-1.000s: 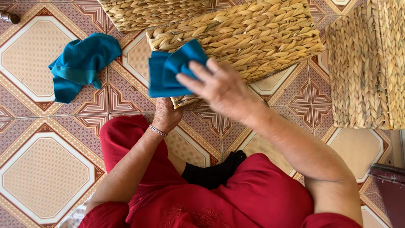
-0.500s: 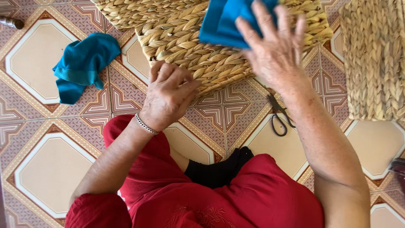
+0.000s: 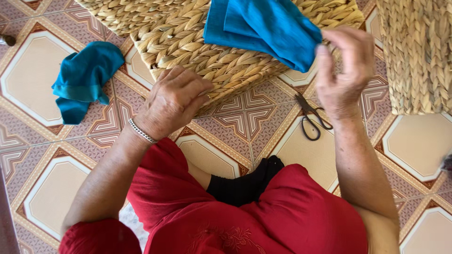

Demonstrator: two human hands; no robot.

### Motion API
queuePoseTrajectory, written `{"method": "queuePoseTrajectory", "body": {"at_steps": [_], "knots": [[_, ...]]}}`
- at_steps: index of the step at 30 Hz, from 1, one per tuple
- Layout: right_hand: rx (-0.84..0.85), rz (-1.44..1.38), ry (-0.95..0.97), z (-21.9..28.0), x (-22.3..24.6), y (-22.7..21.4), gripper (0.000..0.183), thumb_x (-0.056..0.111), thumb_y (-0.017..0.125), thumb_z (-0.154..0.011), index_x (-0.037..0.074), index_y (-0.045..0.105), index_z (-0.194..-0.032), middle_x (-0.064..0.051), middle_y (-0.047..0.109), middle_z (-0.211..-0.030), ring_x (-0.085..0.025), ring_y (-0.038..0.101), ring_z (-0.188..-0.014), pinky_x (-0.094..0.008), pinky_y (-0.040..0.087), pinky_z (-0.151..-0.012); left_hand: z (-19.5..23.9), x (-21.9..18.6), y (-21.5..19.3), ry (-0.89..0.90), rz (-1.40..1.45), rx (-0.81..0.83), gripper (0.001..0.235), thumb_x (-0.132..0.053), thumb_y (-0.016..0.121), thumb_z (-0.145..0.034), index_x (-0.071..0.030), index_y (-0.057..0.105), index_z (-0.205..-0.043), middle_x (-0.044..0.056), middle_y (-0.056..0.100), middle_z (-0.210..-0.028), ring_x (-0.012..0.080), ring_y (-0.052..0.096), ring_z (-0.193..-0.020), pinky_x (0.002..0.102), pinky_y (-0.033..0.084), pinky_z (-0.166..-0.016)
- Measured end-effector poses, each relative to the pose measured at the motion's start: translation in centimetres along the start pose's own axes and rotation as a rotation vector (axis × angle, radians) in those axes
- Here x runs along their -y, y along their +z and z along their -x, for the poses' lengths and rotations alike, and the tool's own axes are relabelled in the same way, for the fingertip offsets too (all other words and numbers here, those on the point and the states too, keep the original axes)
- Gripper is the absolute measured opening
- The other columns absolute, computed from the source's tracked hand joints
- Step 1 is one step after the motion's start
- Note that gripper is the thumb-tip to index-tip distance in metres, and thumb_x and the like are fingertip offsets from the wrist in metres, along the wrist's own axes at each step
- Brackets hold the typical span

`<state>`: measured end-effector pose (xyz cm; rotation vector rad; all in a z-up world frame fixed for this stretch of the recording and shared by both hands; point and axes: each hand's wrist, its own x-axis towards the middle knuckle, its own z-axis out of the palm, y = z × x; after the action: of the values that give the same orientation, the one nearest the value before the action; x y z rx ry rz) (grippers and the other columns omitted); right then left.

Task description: The person wipes the exterior and interior surfaces of a woven basket with a blue cloth and trims loose fibers using scissors. The person repeatedly wipes different sides and edges, then uses the scissors to cut protruding strands along the rim.

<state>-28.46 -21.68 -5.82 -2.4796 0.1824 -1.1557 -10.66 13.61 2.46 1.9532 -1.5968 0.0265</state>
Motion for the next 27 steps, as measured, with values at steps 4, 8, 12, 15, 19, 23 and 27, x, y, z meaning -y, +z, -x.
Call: {"method": "queuePoseTrajectory", "body": {"at_steps": [4,8,12,15,19,23,27], "knots": [[0.240,0.169,0.557,8.3,-6.3,-0.7,0.008,0.013,0.070,-0.112,0.010,0.071,-0.119,-0.009,0.074,-0.100,-0.017,0.069,-0.079,-0.035,0.057,-0.068,-0.1,-1.1,0.6,0.086,-0.166,0.010,0.017,-0.003,0.077,-0.083,-0.006,0.073,-0.099,0.008,0.065,-0.100,0.0277,0.063,-0.101,0.043,0.052,-0.093],[0.805,0.337,0.983,16.2,-7.7,0.7,0.049,0.023,0.076,-0.092,0.013,0.059,-0.137,-0.019,0.060,-0.132,-0.034,0.060,-0.113,-0.046,0.048,-0.099,-0.8,-0.9,0.5,0.070,-0.153,0.061,0.010,0.000,0.074,-0.088,-0.005,0.071,-0.096,0.007,0.066,-0.103,0.0254,0.065,-0.103,0.040,0.053,-0.097],[0.850,0.567,0.773,21.4,-7.4,2.4,0.061,0.024,0.081,-0.084,0.016,0.059,-0.140,-0.020,0.049,-0.143,-0.040,0.049,-0.126,-0.047,0.042,-0.109,-1.0,0.5,0.0,0.032,-0.069,0.129,0.010,-0.001,0.074,-0.086,-0.006,0.072,-0.093,0.007,0.068,-0.098,0.0256,0.067,-0.099,0.041,0.053,-0.090],[0.670,0.521,0.706,24.3,-7.7,2.3,0.058,0.022,0.083,-0.084,0.012,0.061,-0.136,-0.024,0.047,-0.149,-0.040,0.050,-0.127,-0.048,0.045,-0.104,-1.0,1.4,-0.2,0.032,0.085,0.114,0.014,-0.001,0.075,-0.087,-0.005,0.073,-0.100,0.009,0.069,-0.104,0.0262,0.068,-0.103,0.040,0.055,-0.090],[0.724,0.546,0.753,26.8,-8.9,1.5,0.061,0.016,0.083,-0.083,0.012,0.061,-0.139,-0.020,0.058,-0.131,-0.039,0.055,-0.124,-0.048,0.047,-0.107,-0.1,2.2,-0.1,-0.113,0.281,0.107,0.013,-0.003,0.076,-0.097,-0.006,0.073,-0.109,0.005,0.072,-0.104,0.0192,0.071,-0.099,0.034,0.060,-0.087],[0.793,0.540,0.813,26.8,-9.6,0.6,0.057,0.014,0.083,-0.080,0.010,0.062,-0.132,-0.019,0.065,-0.116,-0.037,0.063,-0.112,-0.048,0.050,-0.101,1.1,2.6,-0.1,-0.235,0.381,-0.002,0.014,-0.005,0.078,-0.093,-0.008,0.075,-0.106,0.005,0.070,-0.107,0.0190,0.070,-0.099,0.033,0.062,-0.083],[0.720,0.494,0.757,24.7,-8.5,-0.3,0.054,0.011,0.087,-0.071,0.006,0.063,-0.120,-0.021,0.064,-0.107,-0.037,0.065,-0.093,-0.047,0.052,-0.087,0.7,2.8,1.0,-0.142,0.236,-0.035,0.009,-0.009,0.084,-0.087,-0.009,0.077,-0.093,0.003,0.067,-0.097,0.0198,0.064,-0.098,0.039,0.053,-0.091]]}}
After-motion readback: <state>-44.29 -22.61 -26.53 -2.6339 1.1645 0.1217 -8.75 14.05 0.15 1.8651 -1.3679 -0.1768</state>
